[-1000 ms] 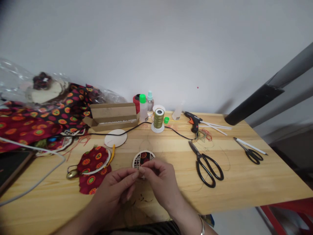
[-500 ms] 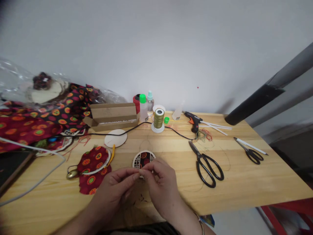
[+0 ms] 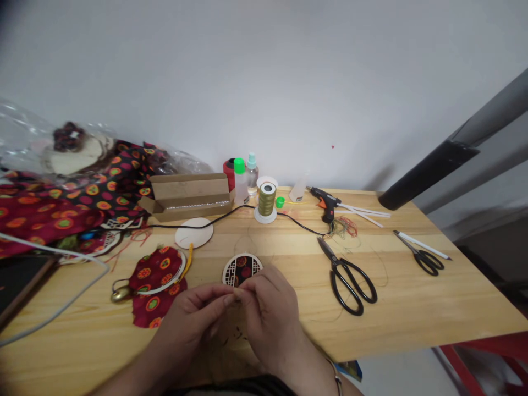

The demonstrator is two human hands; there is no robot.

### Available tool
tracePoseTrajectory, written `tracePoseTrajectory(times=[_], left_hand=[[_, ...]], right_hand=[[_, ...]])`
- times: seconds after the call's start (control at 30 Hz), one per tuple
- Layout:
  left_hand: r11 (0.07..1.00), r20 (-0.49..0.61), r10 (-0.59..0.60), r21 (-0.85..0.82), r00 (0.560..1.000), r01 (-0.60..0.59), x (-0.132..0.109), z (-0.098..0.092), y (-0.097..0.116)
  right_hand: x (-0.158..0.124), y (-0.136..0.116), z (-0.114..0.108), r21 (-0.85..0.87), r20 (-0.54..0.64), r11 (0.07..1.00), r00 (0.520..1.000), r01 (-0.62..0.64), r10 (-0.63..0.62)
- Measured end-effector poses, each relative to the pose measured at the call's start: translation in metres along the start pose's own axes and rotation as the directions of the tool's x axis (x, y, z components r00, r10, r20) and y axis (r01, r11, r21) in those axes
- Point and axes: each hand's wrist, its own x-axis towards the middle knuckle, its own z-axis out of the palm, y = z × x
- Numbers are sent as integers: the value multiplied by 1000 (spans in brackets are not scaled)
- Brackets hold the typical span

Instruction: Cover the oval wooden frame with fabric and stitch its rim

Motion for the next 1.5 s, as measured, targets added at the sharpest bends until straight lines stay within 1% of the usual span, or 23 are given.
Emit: tracePoseTrajectory(times=[0.23, 0.33, 0.4, 0.43, 0.5, 0.6, 0.67, 0.77, 0.9, 1.0, 1.13, 1.23, 1.33, 1.4, 1.5], left_hand=[[999, 5, 18, 28, 1000, -19, -1, 0, -2], [999, -17, 30, -44, 999, -31, 1, -1, -5], [987, -75, 49, -152, 996, -60, 4, -1, -6], [974, -119, 63, -209, 991, -87, 5, -2, -6], [944, -214, 101, -287, 972, -161, 7, -2, -6], [910, -314, 152, -326, 937, -256, 9, -3, -5], [903, -340, 160, -328, 927, -276, 8, -4, -5], [915, -345, 129, -320, 930, -246, 7, -3, -3], [929, -313, 1, -350, 950, -117, 3, -2, 3], [930, -304, -45, -360, 951, -71, 0, -1, 8], [922, -268, -65, -384, 961, -45, -2, -1, 12], [919, -278, -51, -390, 959, -65, -2, -1, 12], [922, -261, -35, -382, 965, -70, 0, -2, 8], [924, -247, -28, -377, 969, -69, 0, -3, 6], [925, -248, -21, -373, 969, -75, -1, -3, 5]], right_hand=[[-1, -1, 2, -8, 27, 1000, 999, -30, 30], [-1, 0, 1, 33, 50, 996, 995, -83, 81], [1, 4, -2, 28, 62, 990, 988, -141, 140], [3, 7, -4, -3, 71, 986, 983, -169, 168], [7, 14, -8, -118, 89, 973, 973, -201, 212], [10, 23, -13, -291, 116, 934, 961, -208, 250], [11, 27, -13, -333, 114, 913, 951, -235, 286], [9, 28, -12, -291, 106, 907, 932, -304, 346], [6, 27, -10, -200, 115, 913, 917, -356, 383], [5, 27, -10, -133, 125, 917, 911, -377, 393], [6, 30, -9, -25, 119, 908, 901, -418, 418], [7, 32, -8, 62, 113, 891, 890, -450, 442], [7, 35, -6, 121, 103, 878, 886, -463, 453], [6, 36, -6, 124, 106, 876, 884, -466, 455], [7, 37, -6, 74, 142, 884, 882, -462, 449]])
